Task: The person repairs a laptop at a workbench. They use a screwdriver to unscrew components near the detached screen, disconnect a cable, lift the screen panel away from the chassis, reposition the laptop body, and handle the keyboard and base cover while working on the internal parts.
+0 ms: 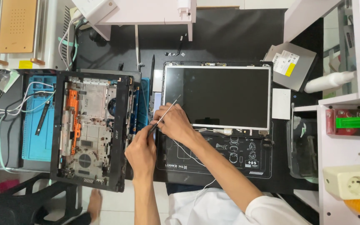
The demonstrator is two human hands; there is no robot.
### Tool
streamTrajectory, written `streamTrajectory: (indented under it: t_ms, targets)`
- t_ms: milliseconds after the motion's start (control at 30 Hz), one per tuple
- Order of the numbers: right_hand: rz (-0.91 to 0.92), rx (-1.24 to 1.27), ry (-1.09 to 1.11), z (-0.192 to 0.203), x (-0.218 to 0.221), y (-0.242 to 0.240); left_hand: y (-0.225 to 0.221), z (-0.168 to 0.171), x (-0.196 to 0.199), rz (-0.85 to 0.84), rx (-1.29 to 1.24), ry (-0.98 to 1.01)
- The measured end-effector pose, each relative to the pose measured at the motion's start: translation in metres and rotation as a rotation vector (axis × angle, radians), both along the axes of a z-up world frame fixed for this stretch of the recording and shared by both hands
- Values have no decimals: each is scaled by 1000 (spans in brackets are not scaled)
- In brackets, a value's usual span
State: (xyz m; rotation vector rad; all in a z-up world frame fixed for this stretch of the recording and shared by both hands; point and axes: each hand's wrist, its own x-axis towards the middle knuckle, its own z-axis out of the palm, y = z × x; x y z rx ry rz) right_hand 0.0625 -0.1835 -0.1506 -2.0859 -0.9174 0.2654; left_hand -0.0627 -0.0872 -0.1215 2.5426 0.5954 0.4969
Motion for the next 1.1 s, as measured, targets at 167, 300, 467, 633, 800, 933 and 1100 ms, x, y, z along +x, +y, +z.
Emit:
streamTrajectory:
  t_ms: [167, 300, 467, 633, 800, 933, 1100]
  targets:
    - [30, -36, -27, -3, -5, -1, -2, -4, 0, 86, 33, 75]
    - [63, -5, 1, 1, -8, -12, -6, -7, -1, 129, 53, 93]
    - [53, 9, -41, -1, -15, -15, -11, -12, 0, 107, 56, 74]
    - [36, 30, -66, 5, -19, -28, -28, 12, 10, 132, -33, 12]
    - [-209, 93, -58, 35, -28, -95, -47, 15, 11, 18, -290, -59]
    - [-511, 46, -142, 52, -42, -178, -69, 35, 25, -55, -321, 63]
    - [-897, 160, -126, 29, -63, -246, -99, 73, 60, -615, -109, 3]
